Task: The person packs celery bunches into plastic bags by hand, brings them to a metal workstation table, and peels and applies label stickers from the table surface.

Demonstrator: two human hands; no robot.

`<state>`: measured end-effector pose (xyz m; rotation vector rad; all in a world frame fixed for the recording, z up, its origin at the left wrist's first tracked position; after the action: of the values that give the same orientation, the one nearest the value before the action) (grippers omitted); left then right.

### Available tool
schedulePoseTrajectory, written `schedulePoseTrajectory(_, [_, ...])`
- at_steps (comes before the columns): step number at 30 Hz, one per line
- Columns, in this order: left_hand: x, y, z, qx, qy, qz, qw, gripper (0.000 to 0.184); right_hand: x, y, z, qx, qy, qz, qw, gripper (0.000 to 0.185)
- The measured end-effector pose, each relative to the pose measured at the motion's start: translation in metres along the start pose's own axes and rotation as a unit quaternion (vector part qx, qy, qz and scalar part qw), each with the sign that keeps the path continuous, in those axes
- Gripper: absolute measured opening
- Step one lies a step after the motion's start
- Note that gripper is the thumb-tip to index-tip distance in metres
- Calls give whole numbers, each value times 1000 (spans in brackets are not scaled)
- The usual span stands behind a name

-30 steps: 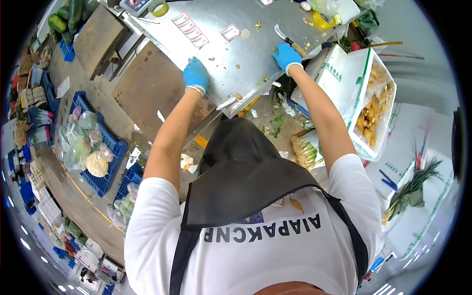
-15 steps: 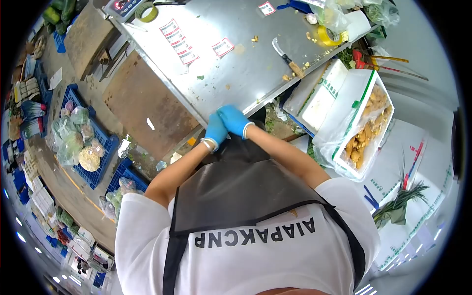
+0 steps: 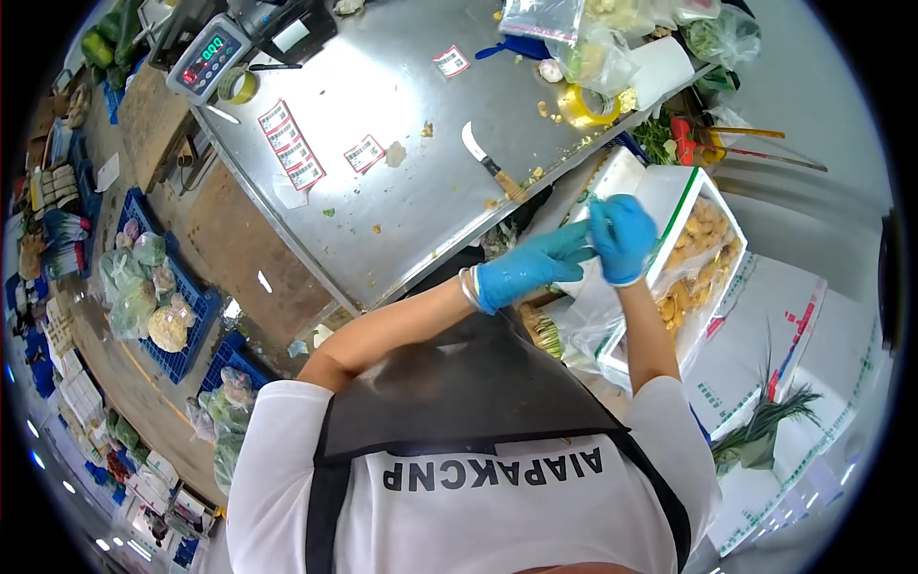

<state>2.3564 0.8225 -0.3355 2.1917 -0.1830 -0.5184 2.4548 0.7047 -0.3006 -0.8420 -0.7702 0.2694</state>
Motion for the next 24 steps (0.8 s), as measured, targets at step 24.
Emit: schedulePoseTrajectory(24, [-123, -145, 84, 334, -48, -534, 775, 24, 139, 325, -67, 34, 169, 150, 973, 62])
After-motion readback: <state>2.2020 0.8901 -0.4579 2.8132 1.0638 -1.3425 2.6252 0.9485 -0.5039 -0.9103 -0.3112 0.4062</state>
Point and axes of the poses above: each hand's wrist, its own x-axis towards the middle knuckle, its own y-axis out of the palm, z = x × y, the point moved 3 cm from there along x, towards the middle knuckle, and after that the axes turned 9 degrees about -z, right-handed, at the moved point
